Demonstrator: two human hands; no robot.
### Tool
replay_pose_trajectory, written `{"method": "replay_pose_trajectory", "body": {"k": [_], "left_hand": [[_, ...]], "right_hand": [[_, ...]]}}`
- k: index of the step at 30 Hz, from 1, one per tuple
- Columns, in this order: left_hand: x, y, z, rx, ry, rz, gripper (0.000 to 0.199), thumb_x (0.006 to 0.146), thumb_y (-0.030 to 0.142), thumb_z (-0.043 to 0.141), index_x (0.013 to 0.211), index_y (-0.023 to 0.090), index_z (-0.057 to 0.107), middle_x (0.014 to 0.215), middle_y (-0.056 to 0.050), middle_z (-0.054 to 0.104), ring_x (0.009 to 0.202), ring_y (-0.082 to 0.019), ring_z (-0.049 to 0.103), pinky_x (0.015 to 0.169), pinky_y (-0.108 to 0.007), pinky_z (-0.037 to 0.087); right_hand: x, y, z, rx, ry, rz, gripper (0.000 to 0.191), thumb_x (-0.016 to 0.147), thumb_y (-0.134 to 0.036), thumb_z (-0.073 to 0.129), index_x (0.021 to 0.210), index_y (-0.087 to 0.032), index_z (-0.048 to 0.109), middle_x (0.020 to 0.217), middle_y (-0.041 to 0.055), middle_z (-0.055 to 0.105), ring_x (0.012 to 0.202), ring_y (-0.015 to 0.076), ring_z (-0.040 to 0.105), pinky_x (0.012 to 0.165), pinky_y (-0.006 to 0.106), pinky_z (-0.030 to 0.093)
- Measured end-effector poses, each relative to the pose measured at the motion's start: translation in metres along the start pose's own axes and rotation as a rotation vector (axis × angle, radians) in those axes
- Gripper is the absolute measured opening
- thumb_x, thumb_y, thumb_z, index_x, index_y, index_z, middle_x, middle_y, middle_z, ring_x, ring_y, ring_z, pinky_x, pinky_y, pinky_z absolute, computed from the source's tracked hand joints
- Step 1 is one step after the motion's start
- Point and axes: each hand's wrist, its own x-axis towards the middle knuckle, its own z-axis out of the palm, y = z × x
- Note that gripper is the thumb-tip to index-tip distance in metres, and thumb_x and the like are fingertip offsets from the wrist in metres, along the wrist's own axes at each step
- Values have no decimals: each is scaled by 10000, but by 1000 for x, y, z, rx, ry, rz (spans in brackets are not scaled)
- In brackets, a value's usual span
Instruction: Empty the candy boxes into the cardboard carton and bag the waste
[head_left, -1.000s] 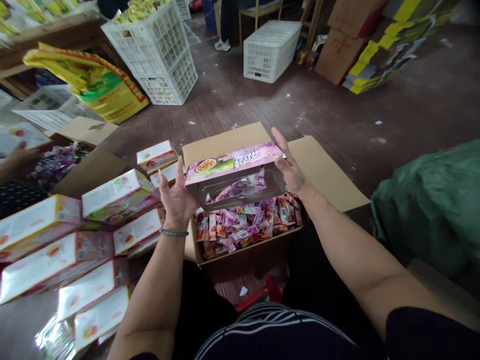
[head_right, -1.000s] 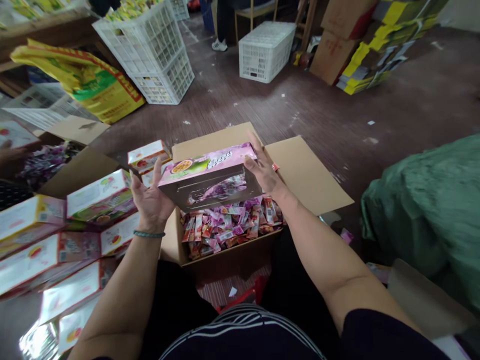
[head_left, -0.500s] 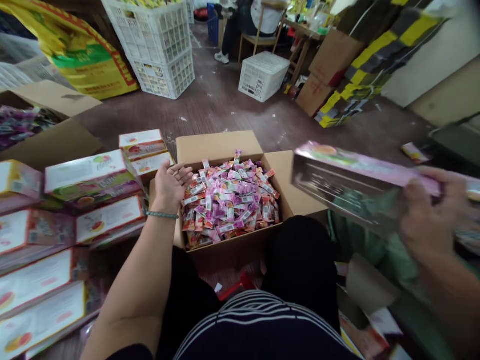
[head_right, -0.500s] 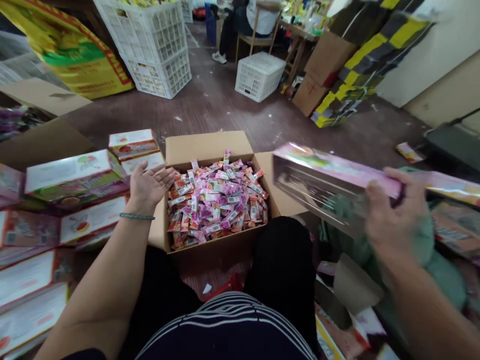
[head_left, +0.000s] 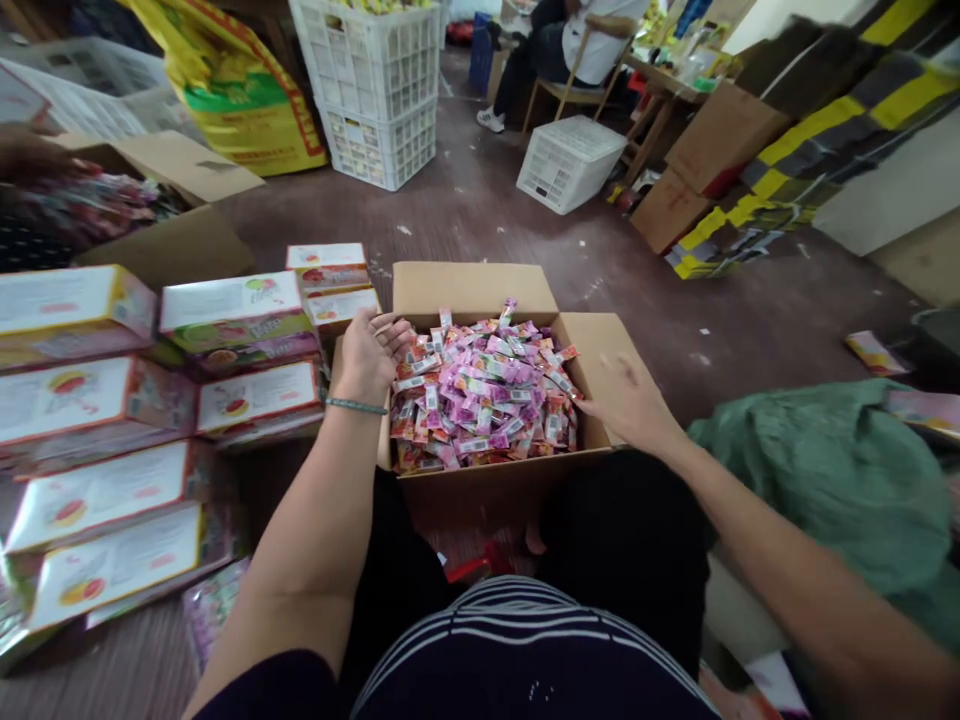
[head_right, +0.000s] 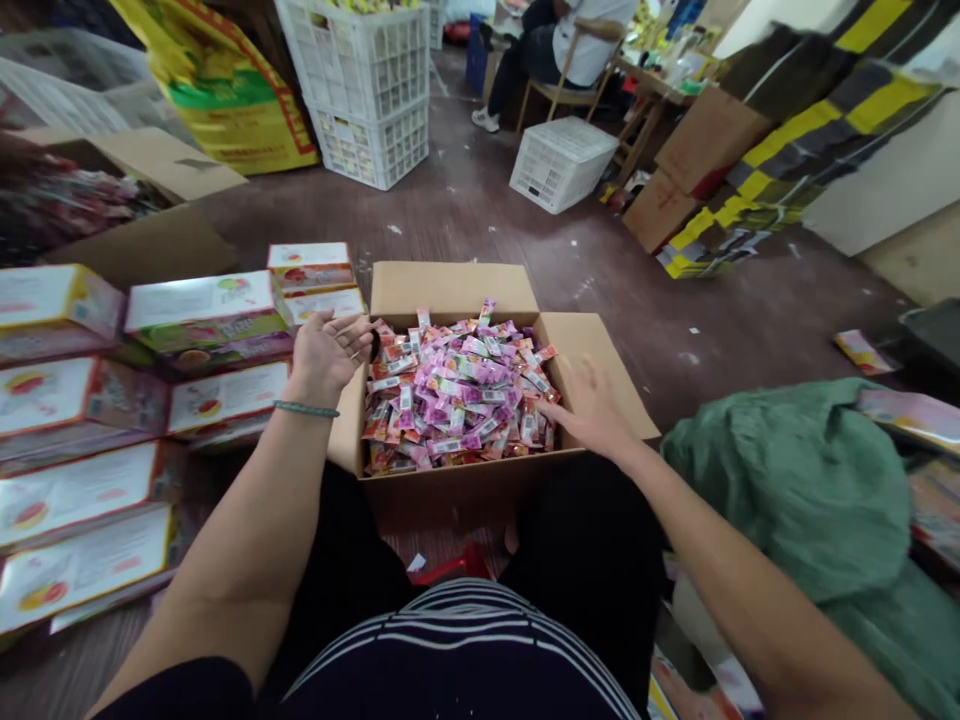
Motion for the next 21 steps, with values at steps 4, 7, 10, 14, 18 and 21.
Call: {"method": "replay_pose_trajectory", "body": {"k": [4, 7, 10, 14, 18, 21], "left_hand": [[-1, 5, -9, -31, 8, 6, 295, 1031, 331, 462, 872, 150, 633, 704, -79, 663, 578, -151, 625, 576, -238, 484], [5, 7, -18, -60, 8, 9, 278, 1016, 340, 497, 893, 155, 664, 697, -78, 670, 578, -154, 612, 586, -253, 481], [8, 3, -26, -105, -58, 21, 260, 996, 368, 566, 945, 150, 699, 720, -77, 688, 609, -160, 623, 669, -285, 514], [3, 0, -34, -139, -238, 25, 288, 957, 445, 687, 962, 158, 703, 813, -88, 719, 689, -166, 672, 766, -314, 529], [2, 24, -65, -169, -191, 94, 183, 983, 347, 640, 993, 172, 691, 895, -71, 712, 738, -130, 666, 792, -291, 512], [11, 54, -132, -216, 42, 270, 162, 949, 329, 656, 1028, 188, 647, 941, -55, 663, 813, -140, 662, 841, -296, 510]], "right_hand": [[106, -60, 103, 137, -258, 178, 1017, 997, -819, 399, 1718, -124, 219, 1691, 246, 274, 1590, 404, 221, 1275, 587, 276], [115, -114, 167, -18, -409, 148, 916, 973, -826, 517, 1703, -309, 320, 1732, 177, 197, 1547, 474, 261, 1213, 659, 317], [77, -161, 210, -243, -459, -100, 800, 924, -769, 676, 1608, -398, 489, 1726, 129, 195, 1520, 517, 245, 1162, 713, 317], [36, -175, 239, -420, -499, -321, 653, 984, -603, 659, 1560, -311, 567, 1681, 183, 263, 1500, 511, 245, 1119, 749, 299], [34, -162, 262, -470, -480, -358, 633, 1051, -614, 496, 1608, -314, 513, 1692, 179, 245, 1499, 477, 246, 1118, 724, 298], [33, -156, 274, -470, -440, -350, 655, 1074, -655, 357, 1614, -313, 505, 1709, 161, 215, 1517, 473, 207, 1130, 731, 276]]}}
